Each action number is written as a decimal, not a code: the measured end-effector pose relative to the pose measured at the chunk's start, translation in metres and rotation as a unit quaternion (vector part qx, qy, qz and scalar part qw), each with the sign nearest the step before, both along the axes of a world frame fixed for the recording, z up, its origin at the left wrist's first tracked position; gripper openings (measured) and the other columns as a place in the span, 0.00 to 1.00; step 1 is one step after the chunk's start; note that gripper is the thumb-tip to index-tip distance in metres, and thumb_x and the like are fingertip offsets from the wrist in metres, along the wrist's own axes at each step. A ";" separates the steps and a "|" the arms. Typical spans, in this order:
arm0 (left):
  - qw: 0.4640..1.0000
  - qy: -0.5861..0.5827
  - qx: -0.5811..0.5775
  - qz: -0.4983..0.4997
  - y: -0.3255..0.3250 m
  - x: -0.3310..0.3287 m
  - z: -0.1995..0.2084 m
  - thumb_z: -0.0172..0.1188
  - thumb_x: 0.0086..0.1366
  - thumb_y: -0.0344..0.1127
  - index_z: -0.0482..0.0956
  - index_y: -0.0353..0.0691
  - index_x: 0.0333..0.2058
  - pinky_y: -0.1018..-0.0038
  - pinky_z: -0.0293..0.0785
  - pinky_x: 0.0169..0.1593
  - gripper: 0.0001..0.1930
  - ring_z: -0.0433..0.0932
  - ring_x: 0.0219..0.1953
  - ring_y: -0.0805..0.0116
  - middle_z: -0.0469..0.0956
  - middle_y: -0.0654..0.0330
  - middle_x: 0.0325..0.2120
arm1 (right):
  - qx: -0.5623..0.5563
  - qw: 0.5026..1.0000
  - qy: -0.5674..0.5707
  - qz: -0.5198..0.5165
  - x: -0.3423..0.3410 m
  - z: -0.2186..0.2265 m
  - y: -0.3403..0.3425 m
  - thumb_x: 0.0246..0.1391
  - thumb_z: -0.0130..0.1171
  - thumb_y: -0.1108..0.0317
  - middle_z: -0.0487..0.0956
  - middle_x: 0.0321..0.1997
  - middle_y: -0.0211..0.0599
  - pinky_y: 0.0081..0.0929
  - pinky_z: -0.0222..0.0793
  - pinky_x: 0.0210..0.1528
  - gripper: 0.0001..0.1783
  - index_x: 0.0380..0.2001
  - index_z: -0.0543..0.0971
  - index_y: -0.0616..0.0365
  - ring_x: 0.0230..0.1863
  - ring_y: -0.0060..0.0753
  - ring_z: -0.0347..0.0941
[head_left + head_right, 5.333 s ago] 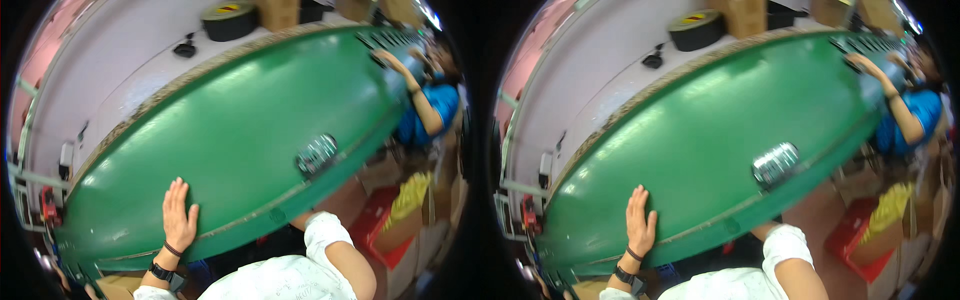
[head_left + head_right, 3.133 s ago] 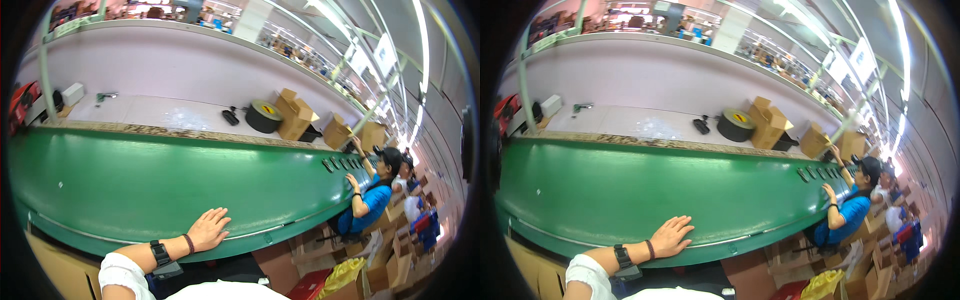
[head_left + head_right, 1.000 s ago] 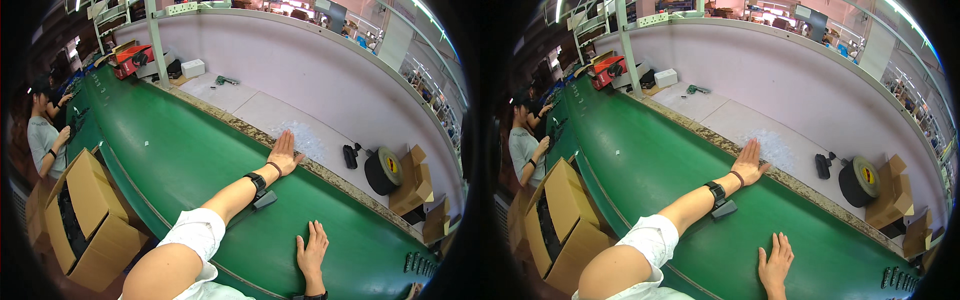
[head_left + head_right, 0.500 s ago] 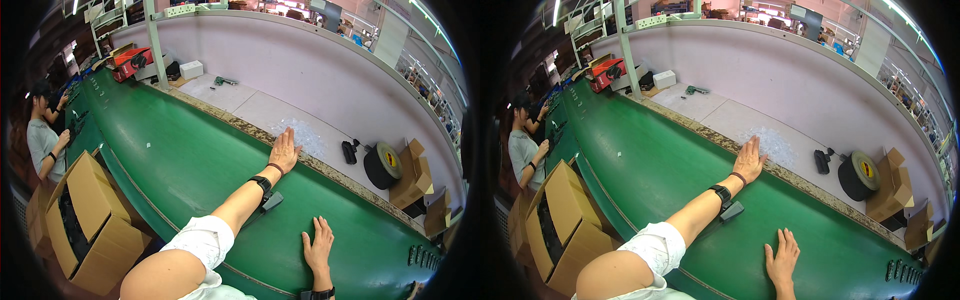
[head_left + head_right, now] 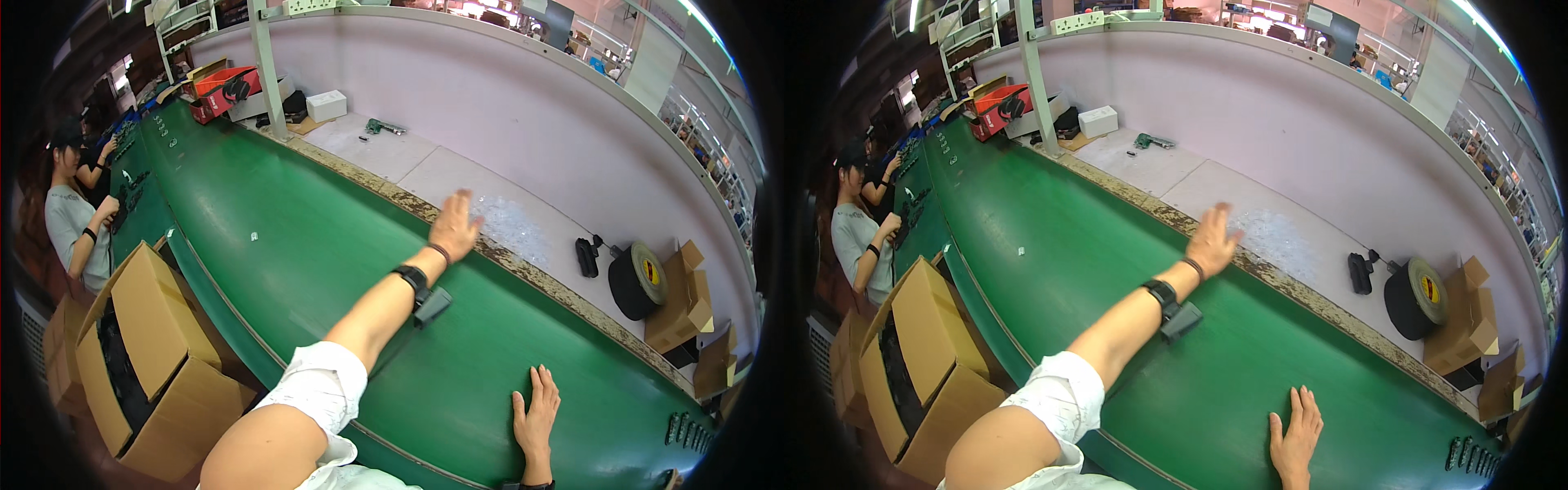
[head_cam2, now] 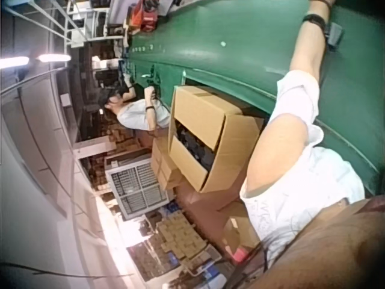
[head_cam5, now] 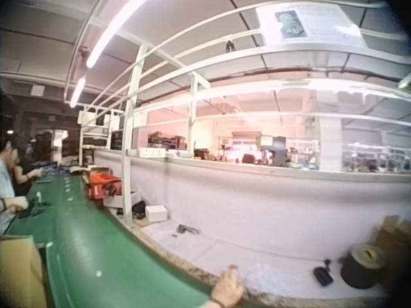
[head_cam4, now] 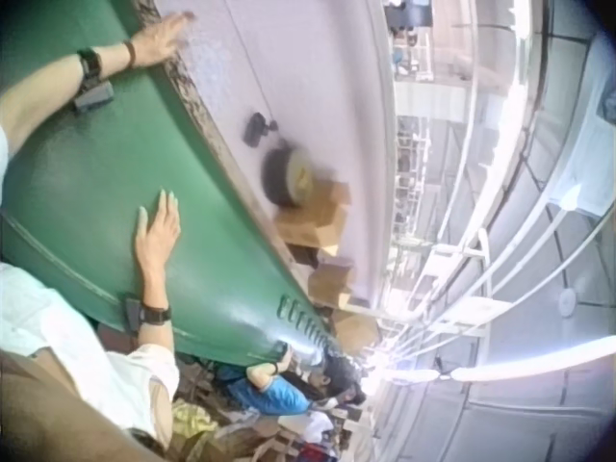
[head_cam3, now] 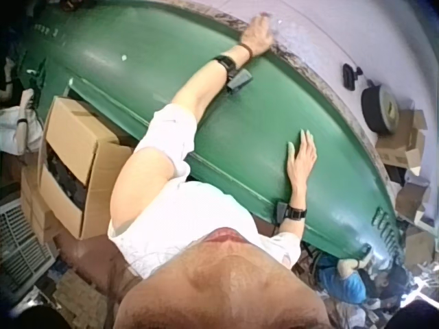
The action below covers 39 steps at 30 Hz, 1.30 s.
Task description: Manually assemble components into plastic electronic housings on a factory assembly line.
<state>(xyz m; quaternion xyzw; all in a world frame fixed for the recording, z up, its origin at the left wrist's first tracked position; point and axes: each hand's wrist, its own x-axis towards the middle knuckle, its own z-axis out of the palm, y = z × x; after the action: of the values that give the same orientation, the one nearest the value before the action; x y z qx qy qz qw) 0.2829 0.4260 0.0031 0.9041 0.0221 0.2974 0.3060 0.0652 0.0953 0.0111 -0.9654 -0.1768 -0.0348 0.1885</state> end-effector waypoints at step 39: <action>0.962 0.074 -0.206 -0.161 0.085 0.015 0.010 0.63 0.58 0.44 0.78 0.32 0.31 0.71 0.74 0.32 0.17 0.78 0.27 0.70 0.80 0.54 0.22 | -0.092 0.988 -0.054 -0.113 0.009 -0.001 0.036 0.55 0.53 0.65 0.60 0.65 0.47 0.44 0.46 0.66 0.29 0.61 0.65 0.55 0.66 0.49 0.53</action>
<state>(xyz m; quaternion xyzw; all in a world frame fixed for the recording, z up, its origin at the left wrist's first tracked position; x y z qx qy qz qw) 0.2977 0.5107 0.0128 0.8324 -0.0407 0.1658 0.5272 0.0745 0.1312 0.0099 -0.9891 -0.0794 -0.0914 0.0842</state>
